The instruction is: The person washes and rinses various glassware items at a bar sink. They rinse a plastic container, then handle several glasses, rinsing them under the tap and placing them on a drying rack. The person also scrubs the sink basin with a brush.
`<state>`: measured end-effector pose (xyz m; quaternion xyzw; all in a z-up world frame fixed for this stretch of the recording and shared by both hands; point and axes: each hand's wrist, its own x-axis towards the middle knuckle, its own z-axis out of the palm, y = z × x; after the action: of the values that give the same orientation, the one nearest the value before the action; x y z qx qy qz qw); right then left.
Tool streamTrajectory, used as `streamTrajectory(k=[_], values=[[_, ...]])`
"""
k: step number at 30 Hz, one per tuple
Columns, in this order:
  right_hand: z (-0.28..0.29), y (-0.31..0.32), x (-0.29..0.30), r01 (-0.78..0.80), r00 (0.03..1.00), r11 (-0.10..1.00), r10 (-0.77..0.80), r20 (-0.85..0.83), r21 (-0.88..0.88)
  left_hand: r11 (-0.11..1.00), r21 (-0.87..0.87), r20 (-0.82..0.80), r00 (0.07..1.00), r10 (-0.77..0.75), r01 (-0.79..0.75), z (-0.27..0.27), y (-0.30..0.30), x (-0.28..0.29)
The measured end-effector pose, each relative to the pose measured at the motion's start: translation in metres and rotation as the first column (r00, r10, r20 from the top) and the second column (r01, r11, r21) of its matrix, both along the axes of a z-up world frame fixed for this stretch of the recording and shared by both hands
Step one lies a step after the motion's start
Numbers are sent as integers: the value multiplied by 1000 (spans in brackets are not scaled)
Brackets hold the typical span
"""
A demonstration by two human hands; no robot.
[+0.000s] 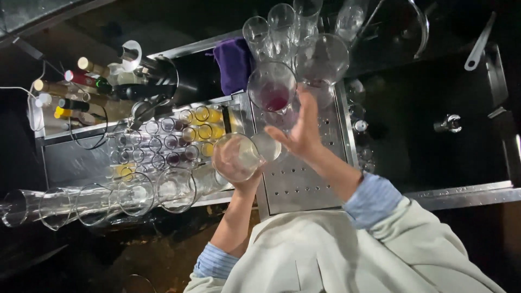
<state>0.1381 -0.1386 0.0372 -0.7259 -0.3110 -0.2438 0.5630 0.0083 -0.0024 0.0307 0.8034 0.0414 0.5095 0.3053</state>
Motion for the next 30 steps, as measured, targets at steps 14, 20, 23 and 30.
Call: streamTrajectory(k=[14, 20, 23, 30], values=[[35, -87, -33, -4, 927, 957, 112, -358, 289, 991, -131, 20, 999, -33, 35, 6, 9, -12], [27, -149, -44, 522, 517, 520, 438, -736, 676, 896, -337, 167, 955, -247, 290, -9, -11, 34], [29, -159, -54, 736, 333, 359, 546, -769, 573, 881, -345, 117, 946, -302, 324, 4, -17, 53], [45, -170, -67, 685, 264, 280, 765, -588, 672, 973, -161, 9, 986, -167, 167, -10, -15, 106]])
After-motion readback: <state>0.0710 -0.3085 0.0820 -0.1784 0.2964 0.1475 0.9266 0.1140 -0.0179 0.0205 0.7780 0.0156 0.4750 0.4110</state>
